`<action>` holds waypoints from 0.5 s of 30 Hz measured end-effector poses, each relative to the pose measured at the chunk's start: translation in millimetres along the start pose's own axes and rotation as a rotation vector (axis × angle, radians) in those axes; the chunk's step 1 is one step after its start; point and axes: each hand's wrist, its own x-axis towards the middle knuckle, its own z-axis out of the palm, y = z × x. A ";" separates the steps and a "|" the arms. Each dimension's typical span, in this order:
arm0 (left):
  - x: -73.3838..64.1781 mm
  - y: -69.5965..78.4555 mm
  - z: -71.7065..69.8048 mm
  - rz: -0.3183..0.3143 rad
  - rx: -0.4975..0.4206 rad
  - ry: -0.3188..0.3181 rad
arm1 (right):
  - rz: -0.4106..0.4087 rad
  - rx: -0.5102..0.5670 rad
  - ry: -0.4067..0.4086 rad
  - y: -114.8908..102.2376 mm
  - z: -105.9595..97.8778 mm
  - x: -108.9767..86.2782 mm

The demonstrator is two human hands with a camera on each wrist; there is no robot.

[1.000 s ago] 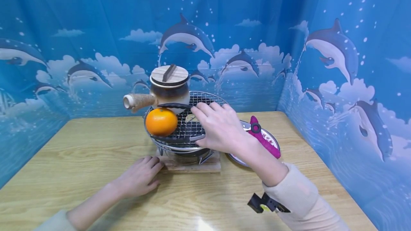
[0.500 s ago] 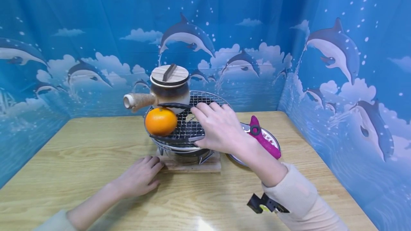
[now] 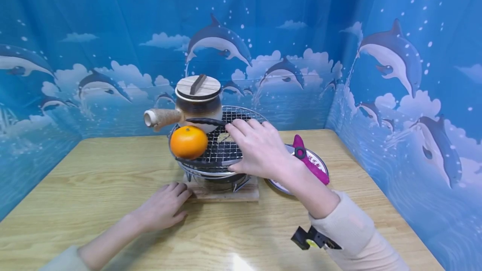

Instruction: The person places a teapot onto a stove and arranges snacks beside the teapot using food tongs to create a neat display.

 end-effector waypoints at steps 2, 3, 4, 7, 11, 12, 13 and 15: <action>0.2 -0.1 -0.1 0.000 -0.001 0.002 | 0.004 0.002 0.005 0.7 -0.4 -1.0; 0.2 -0.2 -0.2 0.000 -0.001 0.003 | 0.005 0.002 0.007 1.2 -0.4 -1.6; 0.2 -0.3 -0.1 0.001 -0.002 0.004 | 0.007 0.002 0.011 1.7 -0.3 -2.3; 0.5 -0.4 0.0 0.005 -0.002 0.012 | 0.012 -0.001 0.022 3.5 0.0 -4.2; 0.7 -0.2 0.3 0.006 0.002 0.006 | 0.022 0.001 0.036 5.6 0.2 -7.1; 0.6 -0.1 0.2 0.005 0.002 0.001 | 0.026 0.003 0.040 6.0 0.1 -8.1; 0.7 0.1 0.0 0.003 0.003 -0.004 | 0.028 0.007 0.048 6.7 0.2 -9.2; 0.5 0.4 -0.2 0.000 0.003 -0.013 | 0.028 0.014 0.069 8.0 0.6 -11.4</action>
